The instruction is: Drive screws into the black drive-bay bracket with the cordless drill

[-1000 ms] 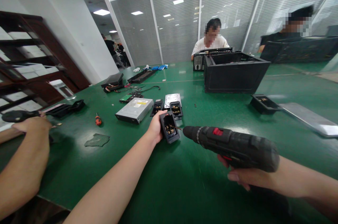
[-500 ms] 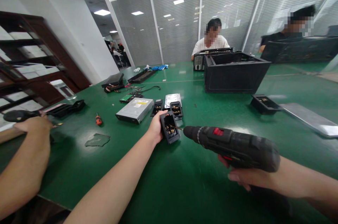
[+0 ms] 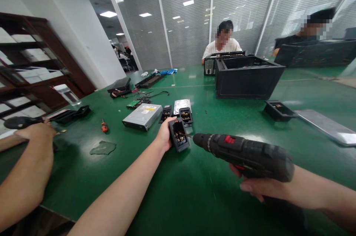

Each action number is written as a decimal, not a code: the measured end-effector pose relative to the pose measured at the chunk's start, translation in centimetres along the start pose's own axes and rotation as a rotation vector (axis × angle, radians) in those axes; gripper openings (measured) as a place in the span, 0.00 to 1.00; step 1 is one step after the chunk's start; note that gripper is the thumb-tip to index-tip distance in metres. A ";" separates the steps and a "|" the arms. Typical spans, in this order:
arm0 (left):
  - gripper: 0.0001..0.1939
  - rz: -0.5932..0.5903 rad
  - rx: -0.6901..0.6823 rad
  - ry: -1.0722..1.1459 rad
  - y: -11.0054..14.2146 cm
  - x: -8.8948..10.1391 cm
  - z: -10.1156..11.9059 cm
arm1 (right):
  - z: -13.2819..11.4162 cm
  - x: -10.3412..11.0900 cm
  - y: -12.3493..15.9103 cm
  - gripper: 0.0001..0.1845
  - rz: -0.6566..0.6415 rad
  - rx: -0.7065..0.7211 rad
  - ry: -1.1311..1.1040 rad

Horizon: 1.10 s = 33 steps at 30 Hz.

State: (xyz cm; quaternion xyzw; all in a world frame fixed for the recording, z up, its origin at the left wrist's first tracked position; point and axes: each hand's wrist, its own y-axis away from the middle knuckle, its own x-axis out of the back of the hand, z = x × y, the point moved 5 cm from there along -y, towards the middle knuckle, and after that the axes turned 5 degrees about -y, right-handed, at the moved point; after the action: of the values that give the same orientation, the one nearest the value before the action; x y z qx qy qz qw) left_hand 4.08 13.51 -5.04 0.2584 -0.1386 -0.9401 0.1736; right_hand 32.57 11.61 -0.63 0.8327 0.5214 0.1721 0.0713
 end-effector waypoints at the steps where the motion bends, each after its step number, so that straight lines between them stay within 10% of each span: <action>1: 0.14 -0.002 0.003 0.002 0.0 0.0 0.0 | 0.0 0.0 0.0 0.14 0.003 0.001 0.005; 33: 0.15 -0.015 -0.016 -0.019 -0.3 0.4 -0.1 | -0.1 0.0 0.3 0.14 -0.012 0.012 0.017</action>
State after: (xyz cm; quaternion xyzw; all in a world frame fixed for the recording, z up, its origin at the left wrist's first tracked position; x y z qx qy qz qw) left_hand 3.77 13.65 -5.40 0.2488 -0.1306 -0.9450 0.1672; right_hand 32.73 11.46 -0.44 0.8286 0.5279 0.1754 0.0629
